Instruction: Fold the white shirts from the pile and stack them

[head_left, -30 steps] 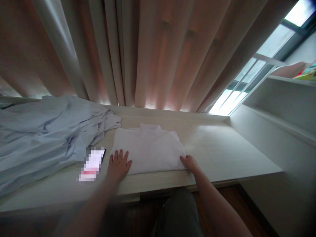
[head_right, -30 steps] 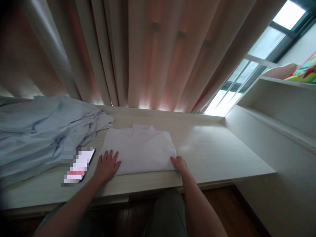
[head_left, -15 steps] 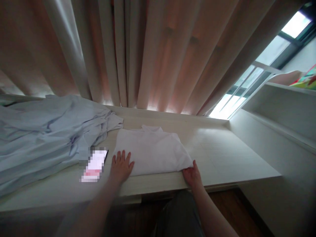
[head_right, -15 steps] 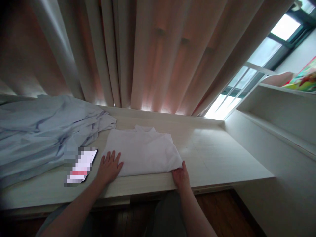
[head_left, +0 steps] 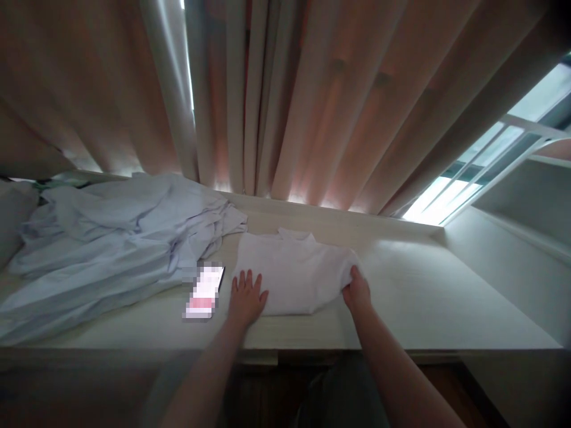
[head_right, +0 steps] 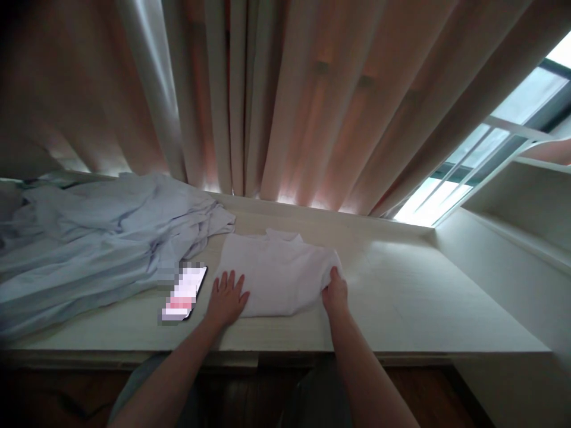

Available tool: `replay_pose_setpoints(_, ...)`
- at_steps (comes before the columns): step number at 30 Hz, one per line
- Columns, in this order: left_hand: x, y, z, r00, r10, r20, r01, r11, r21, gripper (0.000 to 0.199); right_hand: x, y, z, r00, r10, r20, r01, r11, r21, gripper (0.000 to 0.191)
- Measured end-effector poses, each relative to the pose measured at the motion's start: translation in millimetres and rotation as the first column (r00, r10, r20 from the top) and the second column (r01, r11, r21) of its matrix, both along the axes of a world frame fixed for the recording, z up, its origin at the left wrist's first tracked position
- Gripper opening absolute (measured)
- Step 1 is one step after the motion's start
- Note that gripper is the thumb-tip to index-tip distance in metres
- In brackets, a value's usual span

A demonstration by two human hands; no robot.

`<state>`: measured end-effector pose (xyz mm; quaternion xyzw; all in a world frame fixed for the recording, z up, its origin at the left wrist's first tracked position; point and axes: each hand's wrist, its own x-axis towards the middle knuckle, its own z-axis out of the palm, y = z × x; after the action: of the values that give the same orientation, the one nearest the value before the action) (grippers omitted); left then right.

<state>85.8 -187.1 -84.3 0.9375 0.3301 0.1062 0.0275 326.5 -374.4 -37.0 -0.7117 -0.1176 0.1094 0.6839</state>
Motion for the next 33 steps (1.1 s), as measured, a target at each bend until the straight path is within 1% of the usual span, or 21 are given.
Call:
replay_pose_setpoints(2, -1.0, 1.3, -0.6, 1.0, -0.002, 0.014, 0.003, 0.999, -0.04, 0.059, -12.4, 30.9, 22.0, 0.999, 0.0, -0.046, 0.002, 1.0, 0.029, 0.059)
replay_pose_setpoints(3, -1.4, 2.9, -1.1, 0.999, -0.009, 0.036, 0.012, 0.997, -0.071, 0.059, -22.1, 47.1, 32.3, 0.999, 0.034, -0.039, -0.033, 0.999, 0.023, 0.06)
replay_pose_setpoints(5, -2.7, 8.7, -1.4, 0.992, -0.022, 0.124, 0.043, 0.984, -0.173, 0.057, -47.9, 79.1, 47.9, 0.983, 0.167, 0.082, -0.163, 0.986, -0.046, 0.056)
replay_pose_setpoints(6, -3.7, 12.9, -0.9, 0.979, -0.007, 0.202, 0.06, 0.964, -0.259, 0.054, -63.3, 93.8, 51.7, 0.945, 0.273, 0.182, -0.255, 0.96, -0.115, 0.051)
replay_pose_setpoints(7, -5.0, 17.8, 0.2, 0.956, 0.034, 0.291, 0.076, 0.931, -0.357, 0.049, -79.9, 107.1, 52.0, 0.891, 0.355, 0.281, -0.307, 0.93, -0.201, 0.046)
replay_pose_setpoints(9, -8.9, 28.9, 4.0, 0.887, 0.167, 0.431, 0.097, 0.846, -0.525, 0.041, -114.3, 128.1, 42.5, 0.753, 0.538, 0.378, -0.387, 0.828, -0.406, 0.042)
replay_pose_setpoints(10, -11.3, 34.5, 6.2, 0.853, 0.229, 0.469, 0.1, 0.811, -0.576, 0.039, -130.9, 135.4, 33.4, 0.671, 0.629, 0.392, -0.418, 0.758, -0.501, 0.043)
replay_pose_setpoints(11, -13.9, 39.6, 8.2, 0.828, 0.273, 0.49, 0.095, 0.793, -0.602, 0.04, -146.4, 140.6, 22.6, 0.569, 0.725, 0.388, -0.443, 0.668, -0.598, 0.046)
replay_pose_setpoints(13, -18.2, 47.6, 10.5, 0.812, 0.311, 0.494, 0.066, 0.792, -0.607, 0.042, -172.4, 145.3, 0.2, 0.403, 0.848, 0.344, -0.414, 0.504, -0.758, 0.052)
replay_pose_setpoints(14, -19.6, 50.3, 10.5, 0.806, 0.329, 0.492, 0.05, 0.79, -0.611, 0.041, -182.4, 145.3, -9.2, 0.355, 0.881, 0.312, -0.387, 0.442, -0.809, 0.057)
replay_pose_setpoints(16, -20.0, 53.4, 8.8, 0.797, 0.368, 0.48, 0.015, 0.781, -0.624, 0.039, -195.5, 142.3, -20.6, 0.305, 0.913, 0.271, -0.356, 0.373, -0.857, 0.068)
replay_pose_setpoints(18, -18.2, 54.3, 6.9, 0.793, 0.397, 0.462, -0.014, 0.77, -0.638, 0.041, -199.7, 136.8, -20.8, 0.264, 0.929, 0.26, -0.373, 0.347, -0.861, 0.075)
replay_pose_setpoints(20, -15.8, 53.6, 7.7, 0.817, 0.394, 0.422, -0.046, 0.773, -0.632, 0.049, -196.0, 130.1, -13.1, 0.197, 0.942, 0.273, -0.408, 0.332, -0.851, 0.074)
replay_pose_setpoints(21, -15.1, 52.6, 9.5, 0.838, 0.375, 0.396, -0.062, 0.788, -0.613, 0.053, -191.4, 126.4, -8.2, 0.156, 0.946, 0.285, -0.421, 0.325, -0.847, 0.07)
replay_pose_setpoints(23, -15.5, 48.8, 15.1, 0.894, 0.298, 0.335, -0.085, 0.847, -0.524, 0.056, -177.4, 118.7, 0.1, 0.092, 0.942, 0.323, -0.419, 0.331, -0.846, 0.058)
replay_pose_setpoints(24, -16.6, 46.1, 18.3, 0.918, 0.248, 0.308, -0.089, 0.888, -0.452, 0.055, -168.3, 114.9, 2.3, 0.089, 0.936, 0.342, -0.398, 0.348, -0.849, 0.052)
replay_pose_setpoints(25, -18.2, 42.8, 21.3, 0.938, 0.196, 0.286, -0.081, 0.926, -0.368, 0.054, -158.1, 111.1, 3.0, 0.108, 0.928, 0.357, -0.364, 0.372, -0.854, 0.047)
replay_pose_setpoints(27, -21.5, 35.4, 25.3, 0.968, 0.079, 0.24, -0.032, 0.98, -0.195, 0.053, -136.1, 104.2, -0.2, 0.201, 0.902, 0.381, -0.26, 0.425, -0.867, 0.045)
replay_pose_setpoints(28, -22.8, 31.9, 25.6, 0.977, 0.024, 0.213, 0.003, 0.992, -0.125, 0.052, -125.5, 101.0, -3.6, 0.254, 0.887, 0.385, -0.202, 0.438, -0.876, 0.047)
replay_pose_setpoints(30, -24.2, 26.4, 22.6, 0.986, -0.077, 0.145, 0.085, 0.995, -0.051, 0.05, -107.7, 94.9, -12.8, 0.331, 0.867, 0.372, -0.112, 0.427, -0.897, 0.053)
replay_pose_setpoints(33, -24.7, 22.9, 10.4, 0.989, -0.143, 0.031, 0.145, 0.988, -0.052, 0.048, -94.8, 86.3, -28.2, 0.37, 0.878, 0.305, -0.073, 0.354, -0.932, 0.063)
